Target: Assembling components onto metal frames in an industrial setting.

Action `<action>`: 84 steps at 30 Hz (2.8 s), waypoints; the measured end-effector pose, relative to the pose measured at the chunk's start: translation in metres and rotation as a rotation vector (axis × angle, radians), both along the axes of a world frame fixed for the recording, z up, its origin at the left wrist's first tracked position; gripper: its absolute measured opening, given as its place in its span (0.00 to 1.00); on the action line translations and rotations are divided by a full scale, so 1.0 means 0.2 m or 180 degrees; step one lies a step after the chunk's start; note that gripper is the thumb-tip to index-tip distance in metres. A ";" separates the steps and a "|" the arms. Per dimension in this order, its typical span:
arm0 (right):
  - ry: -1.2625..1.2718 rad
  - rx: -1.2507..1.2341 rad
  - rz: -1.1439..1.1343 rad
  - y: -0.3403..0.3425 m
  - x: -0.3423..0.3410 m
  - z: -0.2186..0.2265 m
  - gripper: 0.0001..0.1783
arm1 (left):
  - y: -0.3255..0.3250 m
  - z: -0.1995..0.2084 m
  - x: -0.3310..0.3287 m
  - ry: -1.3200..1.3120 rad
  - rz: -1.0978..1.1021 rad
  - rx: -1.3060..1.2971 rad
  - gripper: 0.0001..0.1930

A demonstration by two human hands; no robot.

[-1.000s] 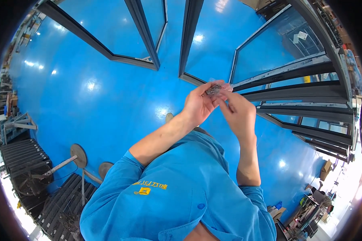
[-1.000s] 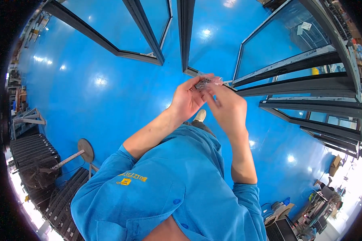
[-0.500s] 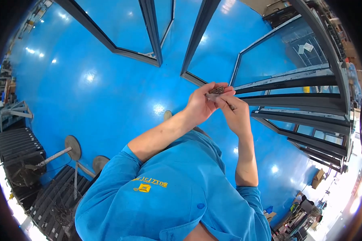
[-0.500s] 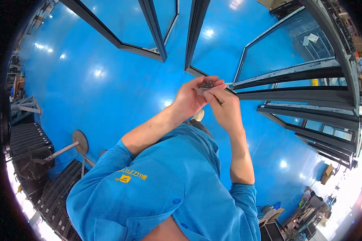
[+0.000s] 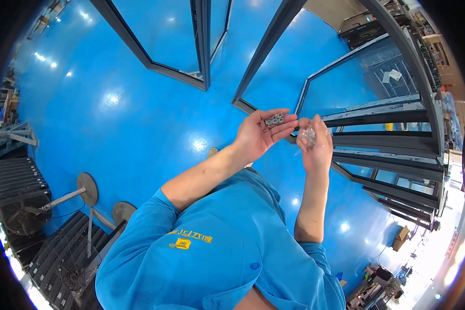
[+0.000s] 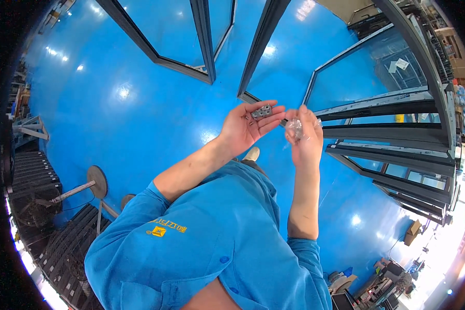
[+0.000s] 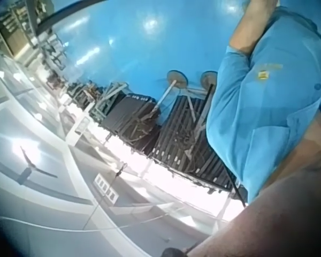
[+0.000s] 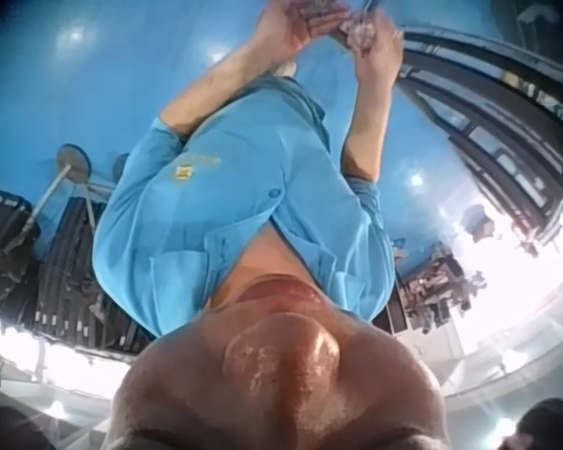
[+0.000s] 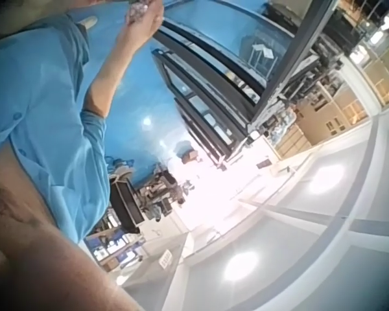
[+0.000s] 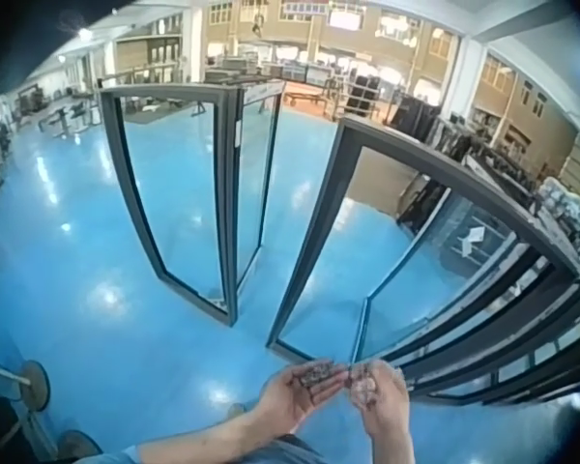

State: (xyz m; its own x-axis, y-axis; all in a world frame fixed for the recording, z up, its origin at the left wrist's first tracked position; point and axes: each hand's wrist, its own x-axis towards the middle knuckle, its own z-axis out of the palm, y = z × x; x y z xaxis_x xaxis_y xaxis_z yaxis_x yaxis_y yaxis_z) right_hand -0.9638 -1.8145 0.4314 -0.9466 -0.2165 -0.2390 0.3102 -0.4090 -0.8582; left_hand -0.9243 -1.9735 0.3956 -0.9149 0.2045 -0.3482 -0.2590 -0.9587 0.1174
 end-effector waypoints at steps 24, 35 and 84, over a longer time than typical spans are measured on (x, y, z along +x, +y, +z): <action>0.0491 0.2078 0.1698 -0.86 -0.02 -0.15 0.09 | -0.70 -0.16 0.23 -0.0136 0.0692 -0.1414 0.12; 0.2555 0.1543 0.1104 -1.72 -0.67 0.43 0.07 | -1.44 -0.16 0.08 -0.0567 0.1135 -0.1125 0.11; 0.2774 0.3333 0.0550 -3.06 -0.85 0.46 0.10 | -3.06 0.32 -1.05 0.0810 -0.0226 -0.0072 0.13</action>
